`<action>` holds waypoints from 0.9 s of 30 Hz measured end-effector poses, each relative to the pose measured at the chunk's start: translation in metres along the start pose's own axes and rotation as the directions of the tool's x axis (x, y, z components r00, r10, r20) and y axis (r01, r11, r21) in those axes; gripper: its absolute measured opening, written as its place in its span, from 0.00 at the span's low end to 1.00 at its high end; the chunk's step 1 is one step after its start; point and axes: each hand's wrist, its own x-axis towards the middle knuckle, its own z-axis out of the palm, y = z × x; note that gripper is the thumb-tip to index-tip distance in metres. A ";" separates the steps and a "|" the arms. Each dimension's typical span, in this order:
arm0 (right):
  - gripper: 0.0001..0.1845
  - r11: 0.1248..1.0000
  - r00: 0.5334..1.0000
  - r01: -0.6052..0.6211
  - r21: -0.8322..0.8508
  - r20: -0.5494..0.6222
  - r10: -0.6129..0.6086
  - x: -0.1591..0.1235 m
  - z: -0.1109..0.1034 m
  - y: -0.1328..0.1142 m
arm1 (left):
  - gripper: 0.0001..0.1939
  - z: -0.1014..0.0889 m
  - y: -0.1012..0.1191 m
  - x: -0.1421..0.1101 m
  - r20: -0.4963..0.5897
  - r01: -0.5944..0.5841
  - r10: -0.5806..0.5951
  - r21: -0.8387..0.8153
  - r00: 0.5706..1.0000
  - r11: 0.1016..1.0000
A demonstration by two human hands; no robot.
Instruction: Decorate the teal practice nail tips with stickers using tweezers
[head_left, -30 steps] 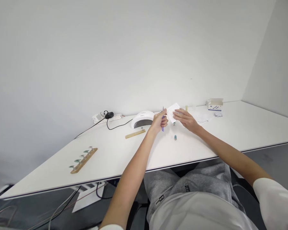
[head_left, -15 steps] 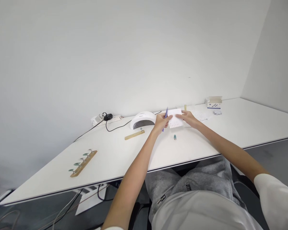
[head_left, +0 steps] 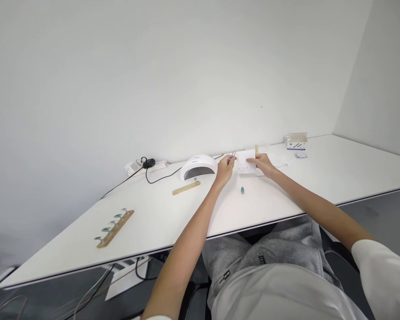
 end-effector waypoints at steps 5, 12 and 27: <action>0.10 1.000 1.000 0.003 0.007 -0.025 -0.003 0.002 -0.001 0.002 | 0.06 0.001 0.006 -0.007 0.047 -0.031 0.030 0.032 0.998 0.999; 0.11 0.999 0.999 0.029 0.046 -0.018 -0.029 0.006 -0.001 0.008 | 0.09 0.003 0.011 -0.013 0.086 -0.028 0.022 0.065 0.996 0.998; 0.12 0.999 1.000 0.014 -0.030 -0.006 -0.014 0.010 -0.001 0.010 | 0.10 0.005 0.007 -0.010 0.075 -0.036 0.031 0.070 0.997 0.997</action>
